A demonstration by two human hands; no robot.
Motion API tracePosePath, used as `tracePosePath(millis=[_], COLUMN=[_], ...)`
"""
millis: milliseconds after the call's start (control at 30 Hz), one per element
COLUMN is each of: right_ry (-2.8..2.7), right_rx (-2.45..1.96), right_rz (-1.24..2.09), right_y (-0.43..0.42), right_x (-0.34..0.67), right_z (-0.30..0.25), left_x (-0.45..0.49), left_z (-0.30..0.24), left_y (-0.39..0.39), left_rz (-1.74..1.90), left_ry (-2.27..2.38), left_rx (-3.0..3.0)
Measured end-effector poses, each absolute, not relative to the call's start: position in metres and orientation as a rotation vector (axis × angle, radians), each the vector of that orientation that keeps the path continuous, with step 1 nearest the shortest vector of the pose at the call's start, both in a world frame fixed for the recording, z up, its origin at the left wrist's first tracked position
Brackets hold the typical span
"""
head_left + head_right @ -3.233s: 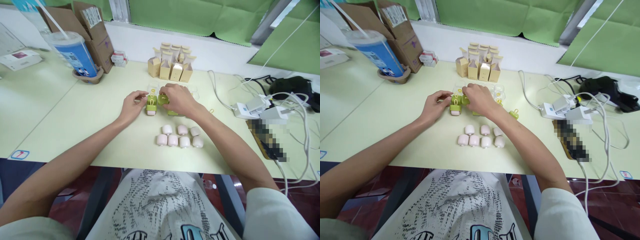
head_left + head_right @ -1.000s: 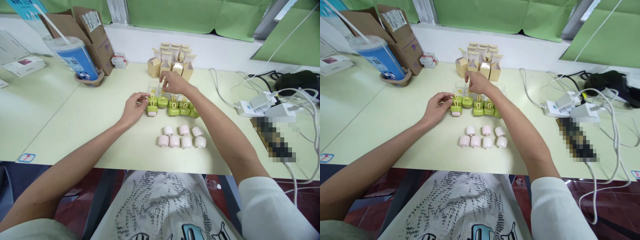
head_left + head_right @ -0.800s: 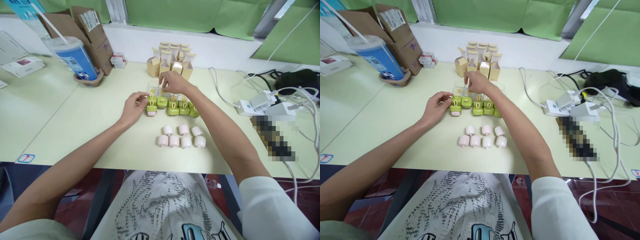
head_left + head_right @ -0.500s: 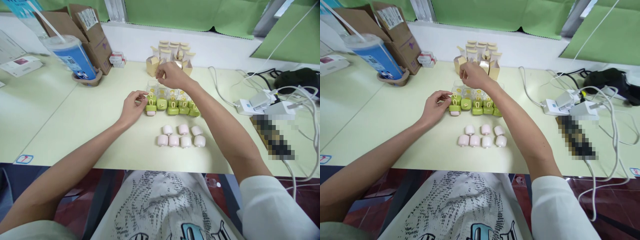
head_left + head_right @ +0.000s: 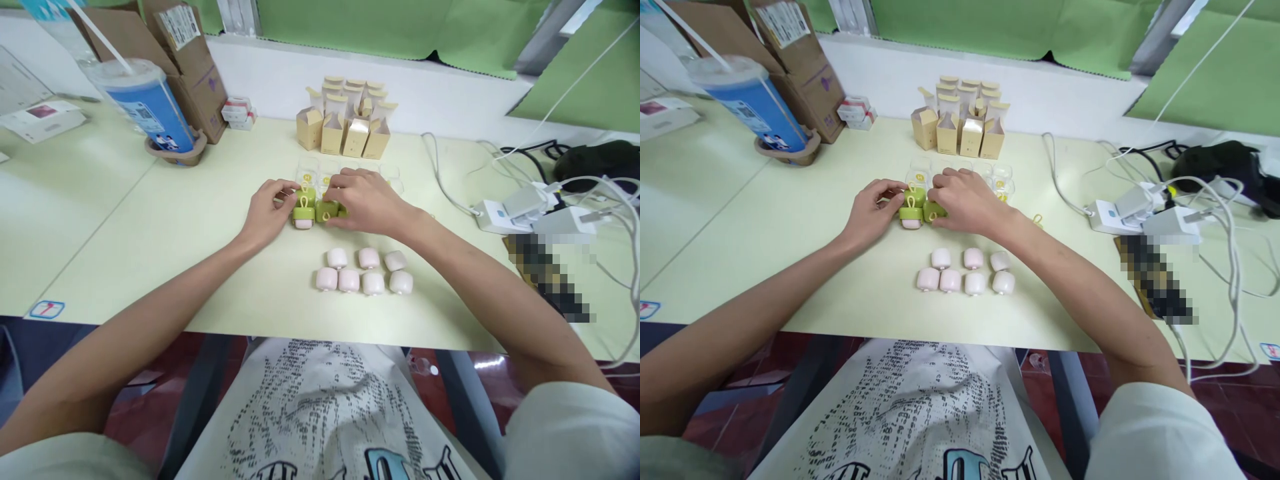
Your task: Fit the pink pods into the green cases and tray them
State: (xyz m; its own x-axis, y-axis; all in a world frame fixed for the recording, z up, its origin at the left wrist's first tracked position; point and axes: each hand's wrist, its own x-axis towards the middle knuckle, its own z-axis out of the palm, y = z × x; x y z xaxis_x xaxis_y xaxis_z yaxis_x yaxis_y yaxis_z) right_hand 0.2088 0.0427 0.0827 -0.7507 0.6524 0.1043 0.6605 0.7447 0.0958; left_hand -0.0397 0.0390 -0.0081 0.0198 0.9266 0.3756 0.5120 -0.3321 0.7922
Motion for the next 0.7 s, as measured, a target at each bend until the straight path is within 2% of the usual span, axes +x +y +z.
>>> tracePosePath(millis=[700], right_ry=[-2.575], right_rx=[-1.325], right_rz=[-0.039], right_y=[0.062], right_x=[0.201], right_z=[0.079], left_x=[-0.040], left_z=[-0.011], left_y=[0.041], left_rz=[1.278], left_ry=[1.453], left_rx=[1.873])
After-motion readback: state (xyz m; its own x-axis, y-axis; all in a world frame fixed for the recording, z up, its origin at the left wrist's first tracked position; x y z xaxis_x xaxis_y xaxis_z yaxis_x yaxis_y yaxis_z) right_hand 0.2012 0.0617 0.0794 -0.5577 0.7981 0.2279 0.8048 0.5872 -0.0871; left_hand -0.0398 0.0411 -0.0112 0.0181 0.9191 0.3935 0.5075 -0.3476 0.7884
